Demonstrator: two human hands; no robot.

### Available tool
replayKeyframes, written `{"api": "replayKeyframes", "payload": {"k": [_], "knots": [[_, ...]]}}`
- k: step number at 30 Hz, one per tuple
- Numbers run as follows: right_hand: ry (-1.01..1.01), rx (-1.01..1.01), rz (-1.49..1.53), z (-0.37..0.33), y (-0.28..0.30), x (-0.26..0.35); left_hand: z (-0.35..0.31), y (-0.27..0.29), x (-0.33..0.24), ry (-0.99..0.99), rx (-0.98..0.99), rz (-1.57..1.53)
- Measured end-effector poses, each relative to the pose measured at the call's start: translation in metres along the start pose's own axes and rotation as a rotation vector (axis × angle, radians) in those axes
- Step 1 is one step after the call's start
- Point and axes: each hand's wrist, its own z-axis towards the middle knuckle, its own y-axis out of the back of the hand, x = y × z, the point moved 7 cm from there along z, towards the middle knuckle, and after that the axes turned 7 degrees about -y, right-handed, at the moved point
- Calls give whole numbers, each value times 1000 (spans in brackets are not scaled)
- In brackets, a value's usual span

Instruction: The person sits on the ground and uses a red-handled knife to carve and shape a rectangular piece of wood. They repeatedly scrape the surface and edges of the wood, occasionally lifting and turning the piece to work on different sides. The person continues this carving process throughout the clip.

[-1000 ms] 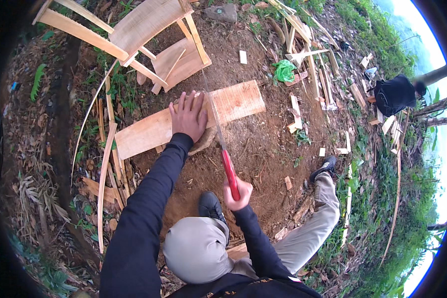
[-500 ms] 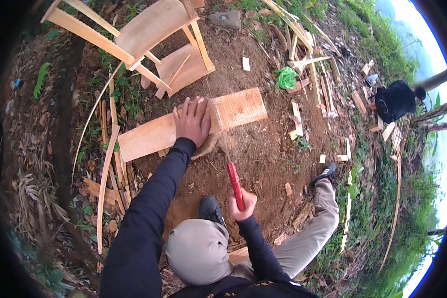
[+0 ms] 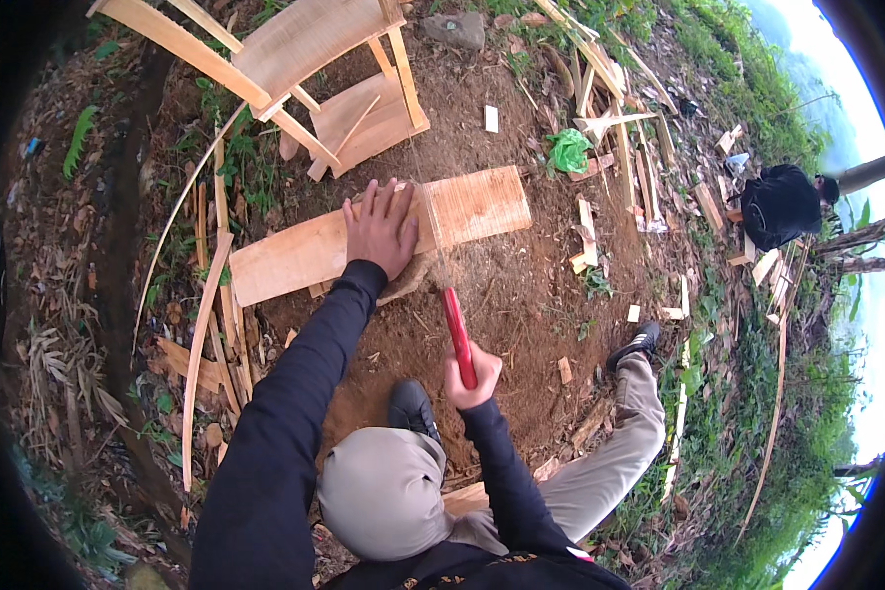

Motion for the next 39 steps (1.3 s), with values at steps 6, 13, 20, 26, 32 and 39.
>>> {"api": "replayKeyframes", "payload": {"k": [6, 13, 20, 26, 32, 39], "knots": [[-16, -71, 5, -30, 15, 2, 0, 2, 2, 7, 7, 20], [-16, -17, 20, -10, 7, 9, -1, 0, 0, -3, -7, -7], [23, -17, 9, 0, 0, 3, 2, 2, 1, -9, -17, -3], [-7, -46, 0, -24, 10, 4, 1, 3, 1, 3, -12, 10], [-17, -17, 42, -8, 2, 5, -1, -1, 2, -4, -9, 12], [23, -5, -30, -11, 9, 5, 1, -1, -2, -6, -15, 20]]}}
